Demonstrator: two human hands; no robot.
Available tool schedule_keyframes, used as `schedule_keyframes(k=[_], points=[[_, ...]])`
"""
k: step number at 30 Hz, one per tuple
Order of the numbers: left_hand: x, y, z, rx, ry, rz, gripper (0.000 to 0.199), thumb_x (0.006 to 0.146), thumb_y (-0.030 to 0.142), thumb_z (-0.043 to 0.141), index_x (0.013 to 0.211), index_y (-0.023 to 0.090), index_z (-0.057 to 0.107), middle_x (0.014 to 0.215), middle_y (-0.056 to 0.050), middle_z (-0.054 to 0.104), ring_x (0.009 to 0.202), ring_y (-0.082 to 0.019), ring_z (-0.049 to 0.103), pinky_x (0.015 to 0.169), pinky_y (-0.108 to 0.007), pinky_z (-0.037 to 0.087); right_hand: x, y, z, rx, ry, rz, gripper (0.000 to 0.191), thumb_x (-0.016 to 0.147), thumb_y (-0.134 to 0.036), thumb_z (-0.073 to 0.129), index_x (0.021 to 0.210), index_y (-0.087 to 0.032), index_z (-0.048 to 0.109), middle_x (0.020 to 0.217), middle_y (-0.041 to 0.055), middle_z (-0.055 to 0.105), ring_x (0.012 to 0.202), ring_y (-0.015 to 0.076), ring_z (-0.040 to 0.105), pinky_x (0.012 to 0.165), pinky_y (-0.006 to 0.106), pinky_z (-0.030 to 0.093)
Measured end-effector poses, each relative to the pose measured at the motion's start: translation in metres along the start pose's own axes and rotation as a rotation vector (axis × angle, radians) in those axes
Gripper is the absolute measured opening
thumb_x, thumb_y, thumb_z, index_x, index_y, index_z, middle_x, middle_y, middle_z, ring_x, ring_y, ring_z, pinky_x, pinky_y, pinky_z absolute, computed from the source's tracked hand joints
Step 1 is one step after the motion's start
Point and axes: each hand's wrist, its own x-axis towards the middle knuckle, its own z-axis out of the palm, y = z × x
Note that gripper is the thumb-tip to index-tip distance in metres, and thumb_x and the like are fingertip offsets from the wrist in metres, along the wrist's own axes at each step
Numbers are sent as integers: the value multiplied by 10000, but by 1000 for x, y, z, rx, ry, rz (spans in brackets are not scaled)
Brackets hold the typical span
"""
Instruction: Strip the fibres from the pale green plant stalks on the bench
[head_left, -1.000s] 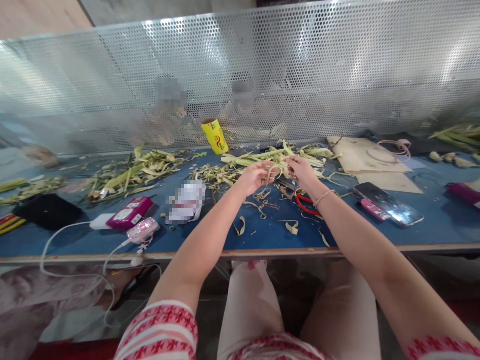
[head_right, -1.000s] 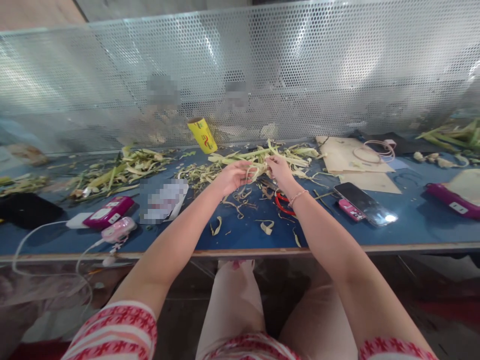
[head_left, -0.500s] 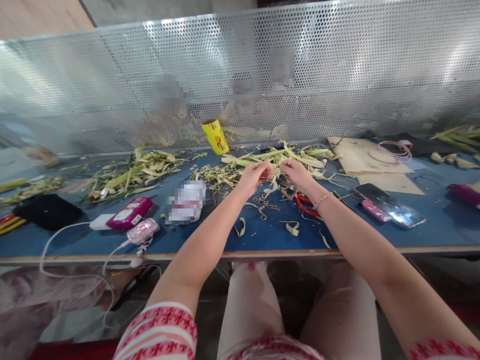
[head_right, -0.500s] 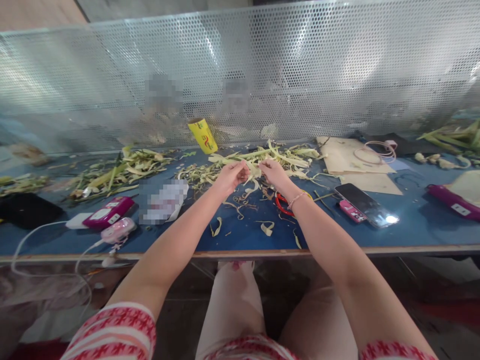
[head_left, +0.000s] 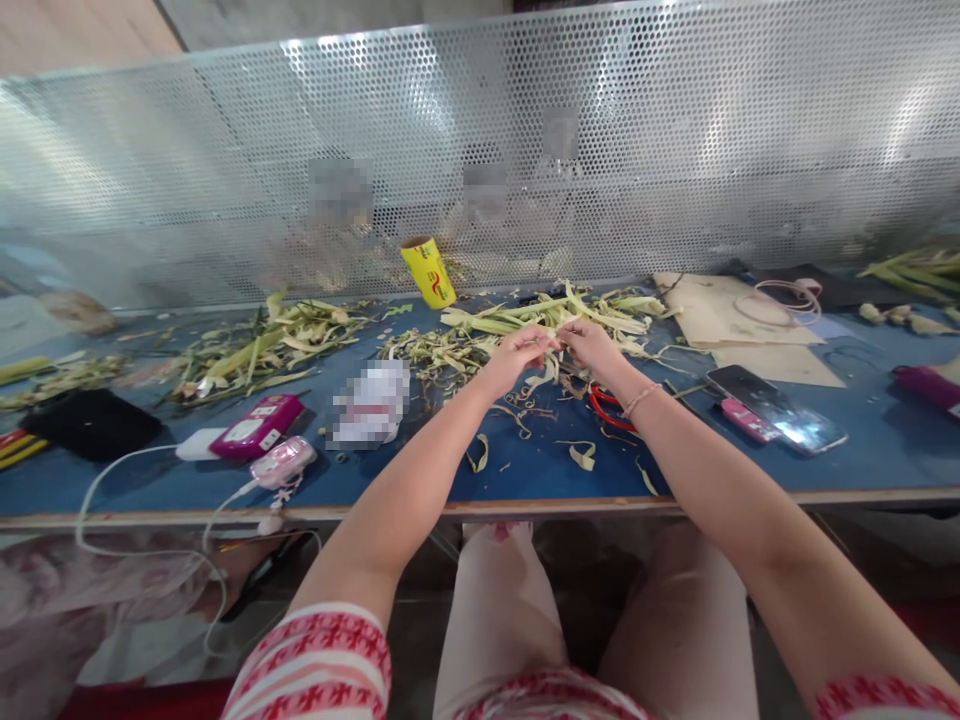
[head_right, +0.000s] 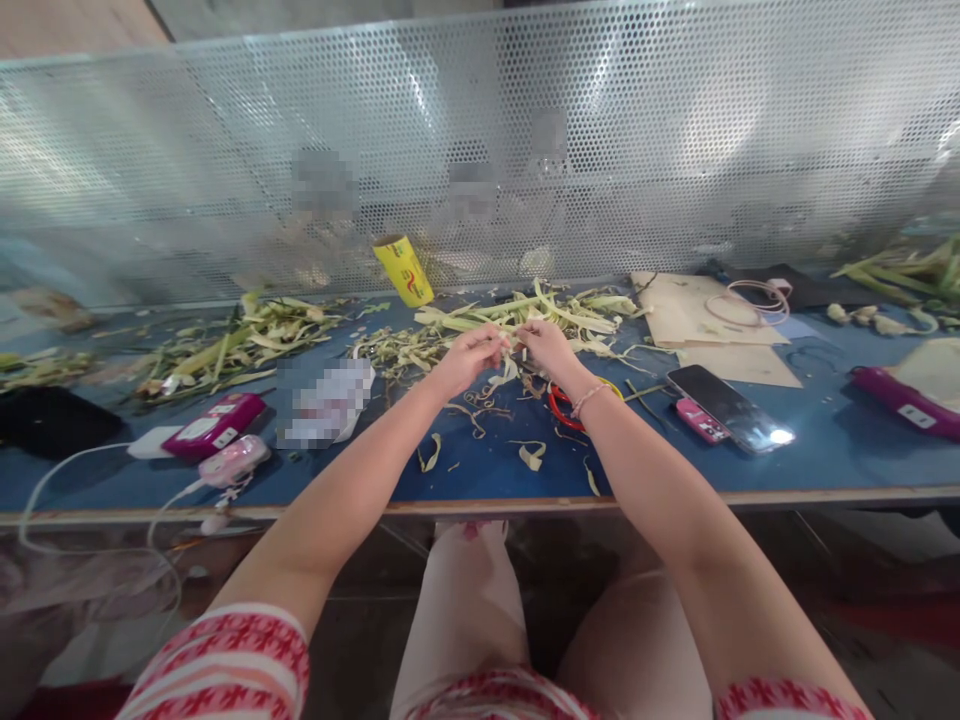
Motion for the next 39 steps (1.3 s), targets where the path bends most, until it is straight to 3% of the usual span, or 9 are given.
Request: schedule_keyframes(k=[5, 8, 11, 13, 18, 22, 25, 29, 39], points=[[1, -5, -4, 85, -50, 7, 194, 760, 285, 612, 625, 148, 584, 722, 6, 488, 579, -68, 433, 565, -215, 381, -4, -7, 1, 96, 10, -3, 113, 837, -200, 555, 728, -168, 549, 541, -60, 494, 322, 17, 248, 340, 200, 136], [-1, -2, -5, 93, -65, 73, 169, 756, 263, 600, 635, 144, 605, 900, -21, 556, 600, -56, 459, 576, -220, 402, -5, -8, 1, 117, 11, -32, 108, 834, -228, 576, 746, -173, 545, 568, -57, 512, 330, 14, 253, 338, 194, 137], [-4, 5, -4, 134, -80, 158, 182, 756, 269, 592, 632, 139, 626, 1066, -61, 600, 611, -53, 475, 590, -232, 422, -5, -6, 2, 115, -4, -10, 102, 810, -221, 604, 742, -183, 537, 457, -88, 391, 337, 29, 228, 343, 188, 150], [-5, 8, -4, 182, -82, 166, 198, 756, 276, 582, 622, 137, 626, 1044, -68, 624, 568, -45, 453, 563, -231, 409, -6, -6, 3, 110, -12, 10, 97, 792, -192, 611, 735, -188, 531, 408, -107, 307, 340, 38, 215, 349, 182, 159], [0, 5, -2, 279, 171, 33, 191, 762, 277, 574, 631, 145, 615, 739, -7, 561, 466, -37, 376, 480, -224, 328, -8, -9, 3, 83, -38, 17, 124, 824, -185, 552, 704, -176, 521, 456, -71, 422, 338, 29, 228, 343, 180, 142], [2, 2, 3, 239, 152, -203, 214, 797, 311, 580, 639, 166, 576, 480, 59, 285, 421, -59, 289, 447, -220, 257, -7, -11, 2, 68, 6, 8, 91, 828, -133, 497, 755, -159, 544, 625, -23, 570, 338, 11, 235, 345, 186, 155], [0, 3, 8, 148, 137, -326, 212, 807, 308, 582, 652, 169, 541, 533, 43, 388, 461, -65, 366, 465, -215, 316, -6, -10, 2, 75, 24, -4, 64, 811, -139, 523, 757, -167, 546, 603, -43, 536, 346, 12, 224, 354, 184, 154], [0, 8, 12, -17, 198, -346, 130, 791, 248, 600, 712, 165, 538, 730, 23, 542, 524, -53, 450, 533, -222, 415, -6, -10, 2, 106, 20, -2, 53, 823, -157, 511, 780, -180, 528, 610, -50, 537, 350, 16, 230, 354, 176, 157], [0, 4, 11, -111, 152, -354, 107, 789, 257, 613, 763, 155, 593, 734, -1, 619, 481, -60, 496, 467, -209, 371, -11, -14, 5, 261, -65, 51, 102, 856, -137, 425, 805, -193, 493, 571, -66, 469, 345, 15, 206, 365, 163, 126]])
